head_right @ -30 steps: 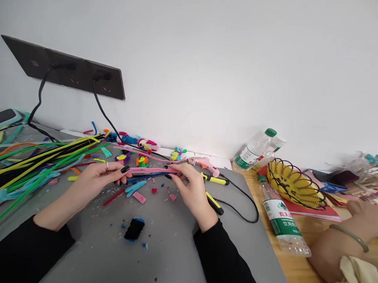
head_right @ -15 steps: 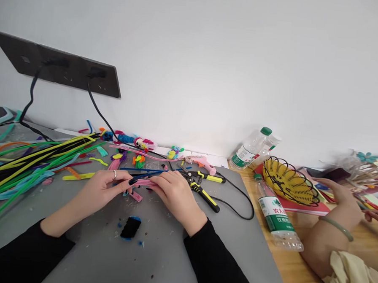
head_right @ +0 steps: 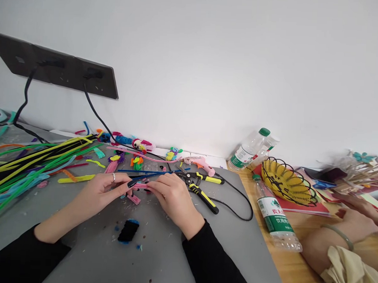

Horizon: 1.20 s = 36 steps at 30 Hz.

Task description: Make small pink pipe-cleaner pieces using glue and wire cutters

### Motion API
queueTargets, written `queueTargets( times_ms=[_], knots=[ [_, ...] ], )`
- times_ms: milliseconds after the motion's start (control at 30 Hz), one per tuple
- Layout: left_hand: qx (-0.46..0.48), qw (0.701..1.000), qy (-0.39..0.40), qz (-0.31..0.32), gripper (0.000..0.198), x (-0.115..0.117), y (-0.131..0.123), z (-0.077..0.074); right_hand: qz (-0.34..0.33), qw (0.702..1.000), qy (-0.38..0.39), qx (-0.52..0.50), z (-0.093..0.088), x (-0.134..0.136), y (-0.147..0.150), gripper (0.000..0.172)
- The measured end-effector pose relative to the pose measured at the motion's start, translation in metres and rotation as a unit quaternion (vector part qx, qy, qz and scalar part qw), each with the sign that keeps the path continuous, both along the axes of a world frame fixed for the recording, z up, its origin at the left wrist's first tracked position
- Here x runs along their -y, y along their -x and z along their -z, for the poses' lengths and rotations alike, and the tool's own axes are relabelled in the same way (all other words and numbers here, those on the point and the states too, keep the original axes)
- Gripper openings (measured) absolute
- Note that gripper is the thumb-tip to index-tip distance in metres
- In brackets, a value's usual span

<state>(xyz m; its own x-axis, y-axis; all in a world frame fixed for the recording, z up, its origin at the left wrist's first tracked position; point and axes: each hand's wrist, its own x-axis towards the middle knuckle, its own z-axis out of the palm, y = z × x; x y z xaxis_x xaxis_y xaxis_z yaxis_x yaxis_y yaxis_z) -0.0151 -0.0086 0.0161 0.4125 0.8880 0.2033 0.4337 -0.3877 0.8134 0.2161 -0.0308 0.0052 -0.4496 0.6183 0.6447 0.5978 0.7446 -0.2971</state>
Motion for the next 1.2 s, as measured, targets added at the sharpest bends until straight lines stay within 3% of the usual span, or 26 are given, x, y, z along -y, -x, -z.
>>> queueTargets(
  times_ms=[100, 233, 367, 767, 1200],
  knots=[
    [0.007, 0.999, -0.045, -0.004, 0.027, 0.0, -0.001, 0.006, -0.004, 1.0, -0.003, -0.001, 0.0, 0.0, 0.0, 0.032],
    [0.038, 0.985, -0.166, 0.034, 0.017, 0.001, -0.003, 0.014, -0.005, 1.0, -0.004, -0.002, 0.0, 0.0, 0.002, 0.033],
    [0.052, 0.971, -0.233, 0.019, 0.018, 0.001, -0.002, 0.017, -0.008, 1.0, 0.002, -0.002, 0.0, 0.002, 0.003, 0.033],
    [0.037, 0.976, -0.207, -0.065, 0.026, 0.0, 0.005, 0.011, 0.016, 0.997, 0.068, -0.023, 0.003, -0.001, -0.002, 0.028],
    [0.017, 0.979, -0.186, -0.086, 0.026, 0.002, 0.001, 0.007, 0.07, 0.989, 0.11, -0.076, 0.005, -0.002, -0.001, 0.019]
  ],
)
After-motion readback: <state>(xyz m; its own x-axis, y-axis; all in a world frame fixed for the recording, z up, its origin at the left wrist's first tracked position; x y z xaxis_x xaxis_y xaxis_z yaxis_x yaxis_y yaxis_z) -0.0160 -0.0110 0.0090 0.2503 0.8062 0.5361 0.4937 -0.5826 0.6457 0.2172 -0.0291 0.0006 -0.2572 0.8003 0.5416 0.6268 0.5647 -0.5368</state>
